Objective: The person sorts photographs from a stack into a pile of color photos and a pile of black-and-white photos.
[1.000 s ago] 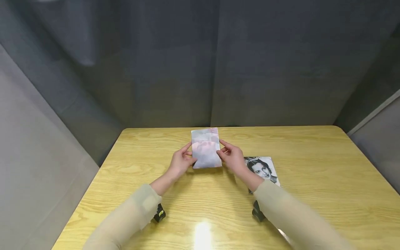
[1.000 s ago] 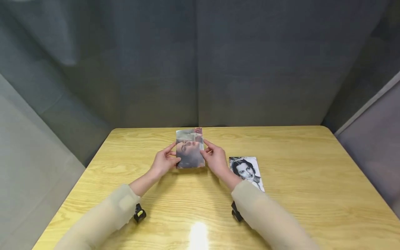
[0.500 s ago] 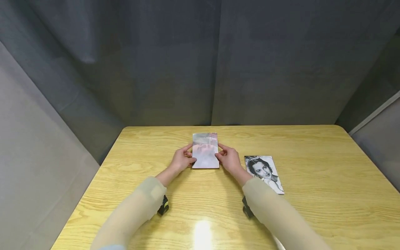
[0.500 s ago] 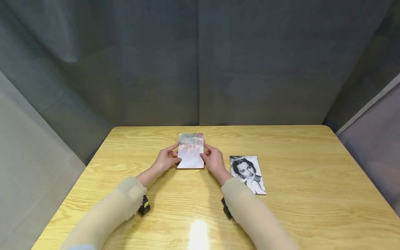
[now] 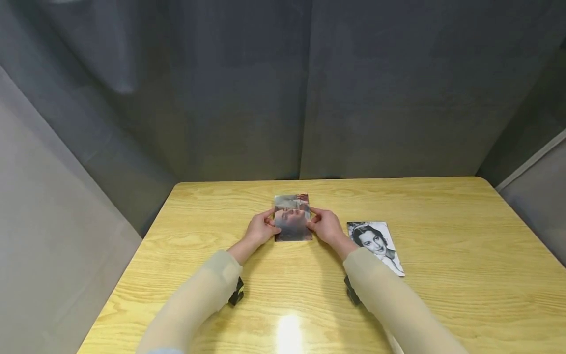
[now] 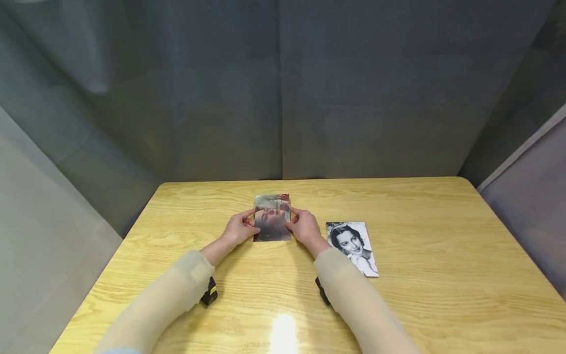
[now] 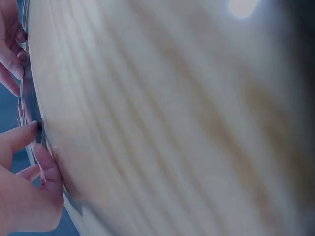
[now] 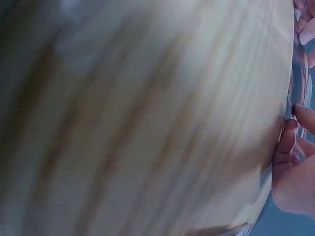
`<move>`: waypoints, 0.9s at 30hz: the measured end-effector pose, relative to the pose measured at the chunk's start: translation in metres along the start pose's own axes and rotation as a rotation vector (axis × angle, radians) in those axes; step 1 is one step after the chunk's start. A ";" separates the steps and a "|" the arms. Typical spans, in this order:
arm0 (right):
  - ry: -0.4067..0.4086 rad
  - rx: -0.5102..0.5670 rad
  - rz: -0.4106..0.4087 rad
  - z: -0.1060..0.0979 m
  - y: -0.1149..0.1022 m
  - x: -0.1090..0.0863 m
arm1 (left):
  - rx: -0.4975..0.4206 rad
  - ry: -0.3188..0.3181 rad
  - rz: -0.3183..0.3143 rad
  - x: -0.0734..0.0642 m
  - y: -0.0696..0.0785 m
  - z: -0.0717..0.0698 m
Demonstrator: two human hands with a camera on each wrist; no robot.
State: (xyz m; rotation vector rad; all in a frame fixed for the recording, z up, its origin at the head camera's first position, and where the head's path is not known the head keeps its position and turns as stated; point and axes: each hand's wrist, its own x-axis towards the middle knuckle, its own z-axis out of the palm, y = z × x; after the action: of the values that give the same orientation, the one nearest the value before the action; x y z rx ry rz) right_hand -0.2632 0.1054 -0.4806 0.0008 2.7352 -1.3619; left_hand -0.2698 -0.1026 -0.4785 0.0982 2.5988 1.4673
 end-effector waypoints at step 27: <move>-0.099 0.037 -0.058 -0.009 -0.001 -0.002 | -0.038 -0.042 -0.042 -0.004 -0.009 -0.011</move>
State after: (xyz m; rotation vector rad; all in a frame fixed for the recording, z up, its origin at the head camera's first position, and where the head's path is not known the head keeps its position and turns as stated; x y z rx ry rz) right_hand -0.2616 0.1119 -0.4744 -0.1410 2.6484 -1.3873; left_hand -0.2674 -0.1174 -0.4797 0.0691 2.5233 1.4829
